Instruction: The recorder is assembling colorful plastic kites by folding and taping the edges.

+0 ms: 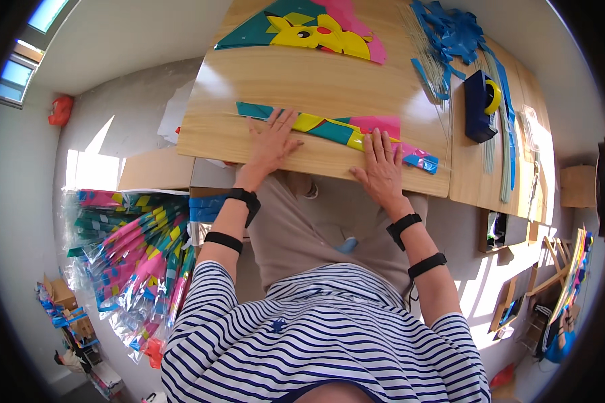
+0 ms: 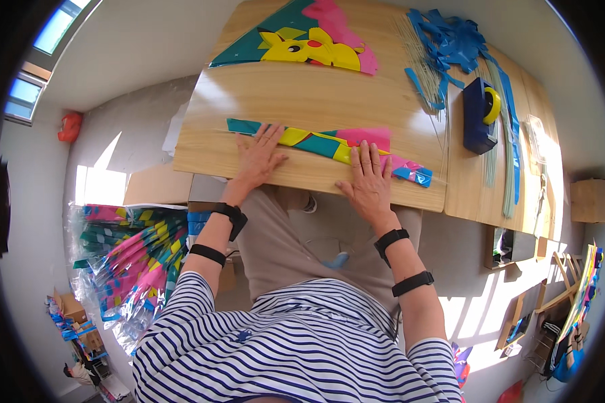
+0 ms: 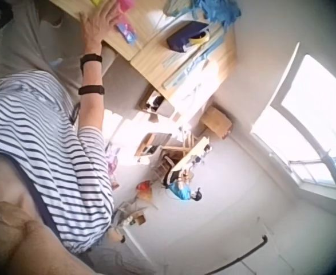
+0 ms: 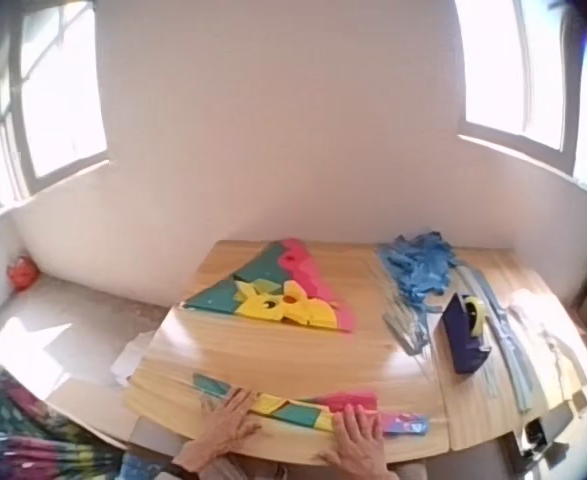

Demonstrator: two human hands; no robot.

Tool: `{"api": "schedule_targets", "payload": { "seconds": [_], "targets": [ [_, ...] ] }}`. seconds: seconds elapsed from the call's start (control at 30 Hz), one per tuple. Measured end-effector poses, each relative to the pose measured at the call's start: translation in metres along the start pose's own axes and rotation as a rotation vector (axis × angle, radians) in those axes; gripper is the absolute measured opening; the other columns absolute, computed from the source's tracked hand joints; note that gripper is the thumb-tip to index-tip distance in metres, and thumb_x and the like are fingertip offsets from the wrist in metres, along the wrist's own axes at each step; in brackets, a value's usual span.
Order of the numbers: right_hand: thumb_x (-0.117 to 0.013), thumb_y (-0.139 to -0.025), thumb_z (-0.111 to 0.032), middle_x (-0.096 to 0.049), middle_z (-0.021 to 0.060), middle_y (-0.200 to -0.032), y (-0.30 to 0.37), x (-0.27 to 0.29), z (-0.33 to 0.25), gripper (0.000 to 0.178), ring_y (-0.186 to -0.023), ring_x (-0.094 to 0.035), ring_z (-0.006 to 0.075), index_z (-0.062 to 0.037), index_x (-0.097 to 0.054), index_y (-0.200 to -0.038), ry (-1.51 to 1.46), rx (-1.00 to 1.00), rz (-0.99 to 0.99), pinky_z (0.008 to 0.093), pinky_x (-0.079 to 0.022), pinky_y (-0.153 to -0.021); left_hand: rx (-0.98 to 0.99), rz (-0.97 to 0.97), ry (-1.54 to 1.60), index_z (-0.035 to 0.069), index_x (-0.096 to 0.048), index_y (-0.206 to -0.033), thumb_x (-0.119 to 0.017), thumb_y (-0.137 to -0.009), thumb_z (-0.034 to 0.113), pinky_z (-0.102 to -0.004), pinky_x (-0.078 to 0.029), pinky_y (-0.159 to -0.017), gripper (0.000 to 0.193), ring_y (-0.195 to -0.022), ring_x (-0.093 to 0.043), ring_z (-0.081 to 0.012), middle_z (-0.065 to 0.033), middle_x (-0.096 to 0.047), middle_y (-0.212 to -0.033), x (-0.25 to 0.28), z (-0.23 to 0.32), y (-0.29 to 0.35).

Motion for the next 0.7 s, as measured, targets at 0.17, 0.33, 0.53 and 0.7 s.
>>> {"api": "schedule_targets", "payload": {
  "seconds": [0.17, 0.33, 0.53, 0.7],
  "targets": [
    [-0.059, -0.093, -0.061, -0.023, 0.014, -0.17, 0.0, 0.001, 0.0, 0.091, -0.158, -0.017, 0.0334, -0.0081, -0.032, -0.161, -0.007, -0.01, 0.0, 0.0616, -0.009, -0.125, 0.238, -0.036, -0.073, 0.021, -0.037, -0.159, -0.053, -0.102, 0.051, -0.078, -0.004, -0.116, 0.067, -0.156, -0.025, -0.0199, 0.0046, -0.035, -0.166, 0.007, -0.064, -0.001],
    [-0.059, -0.093, -0.062, -0.026, 0.0138, -0.169, 0.0, 0.002, 0.0, 0.089, -0.158, -0.018, 0.0329, -0.0079, -0.034, -0.16, -0.045, -0.022, 0.027, 0.062, -0.011, -0.125, 0.23, 0.17, -0.08, 0.013, -0.043, -0.156, -0.056, -0.102, 0.044, -0.0749, -0.005, -0.118, 0.063, -0.155, -0.027, -0.0245, -0.0016, -0.037, -0.165, 0.022, -0.036, -0.006],
    [-0.06, -0.092, -0.062, -0.029, 0.0142, -0.168, 0.002, 0.003, 0.002, 0.089, -0.158, -0.02, 0.0328, -0.0073, -0.037, -0.159, -0.06, -0.014, 0.028, 0.0623, -0.012, -0.124, -0.182, 0.072, 0.103, 0.013, -0.048, -0.153, -0.065, -0.096, 0.041, -0.0706, -0.01, -0.121, 0.065, -0.154, -0.029, -0.025, -0.002, -0.039, -0.163, 0.008, 0.112, 0.0],
    [-0.061, -0.091, -0.061, -0.027, 0.0144, -0.169, 0.004, 0.003, 0.001, 0.09, -0.158, -0.019, 0.032, -0.0055, -0.037, -0.158, -0.059, 0.017, 0.063, 0.0621, -0.012, -0.124, -0.128, 0.048, 0.122, 0.017, -0.046, -0.154, -0.065, -0.097, 0.039, -0.0744, -0.012, -0.118, 0.064, -0.154, -0.03, -0.0256, -0.0019, -0.037, -0.164, -0.009, 0.125, 0.0]
  ]
}}
Point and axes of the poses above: each hand's wrist, its own y-axis away from the middle knuckle, its own x-axis out of the back of the hand, z = x × y, the point moved 6 cm from there along -y, towards the middle knuckle
